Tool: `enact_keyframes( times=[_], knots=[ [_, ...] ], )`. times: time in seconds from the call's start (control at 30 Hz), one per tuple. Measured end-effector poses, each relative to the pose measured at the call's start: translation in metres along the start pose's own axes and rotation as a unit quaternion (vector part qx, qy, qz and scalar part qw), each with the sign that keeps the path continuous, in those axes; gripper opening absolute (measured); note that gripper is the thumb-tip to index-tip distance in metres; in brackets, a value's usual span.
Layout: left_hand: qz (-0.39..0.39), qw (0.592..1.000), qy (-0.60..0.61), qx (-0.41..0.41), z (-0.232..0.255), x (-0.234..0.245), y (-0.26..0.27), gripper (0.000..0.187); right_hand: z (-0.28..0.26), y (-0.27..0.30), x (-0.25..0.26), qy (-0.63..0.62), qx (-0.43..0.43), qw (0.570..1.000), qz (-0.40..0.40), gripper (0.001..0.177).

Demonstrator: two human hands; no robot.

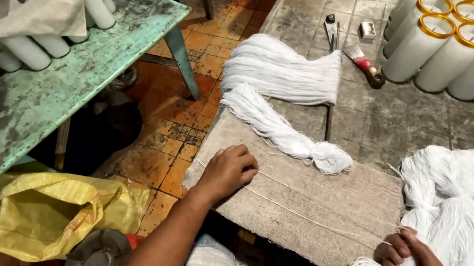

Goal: Winding and tying bundles of thread to prepare candle wicks on a workshop table.

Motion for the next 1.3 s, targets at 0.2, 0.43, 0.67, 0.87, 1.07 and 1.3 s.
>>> enact_keyframes(
  times=[0.2,0.43,0.67,0.87,1.07,1.3],
  knots=[
    [-0.038,0.985,0.138,0.099,-0.009,0.021,0.011,0.009,-0.009,0.01,-0.02,-0.107,-0.016,0.989,-0.097,0.012],
    [-0.038,0.982,0.159,0.093,-0.025,0.031,0.022,0.01,-0.006,0.012,-0.035,-0.125,-0.013,0.985,-0.115,0.014],
    [-0.041,0.969,0.18,0.165,-0.049,0.05,0.052,0.011,-0.013,0.009,-0.026,-0.096,0.009,0.988,-0.123,0.015],
    [-0.025,0.981,0.147,0.122,-0.058,0.046,0.069,0.007,-0.005,0.012,-0.025,-0.102,0.013,0.994,-0.036,0.008],
    [-0.037,0.987,0.084,0.129,-0.048,0.03,0.068,0.012,-0.002,0.012,-0.033,-0.102,0.007,0.994,-0.043,0.009],
    [-0.024,0.995,-0.041,0.083,-0.046,0.007,0.067,0.009,-0.008,0.014,-0.035,-0.113,-0.013,0.992,-0.055,0.011]
  ],
)
Point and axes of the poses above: each hand's wrist, its own y-axis away from the middle knuckle, its own x-axis out of the back of the hand, z = x × y, the point moved 10 cm from there along -y, towards the middle knuckle, and after that the axes turned 7 degrees about -z, right-handed, at the moved point
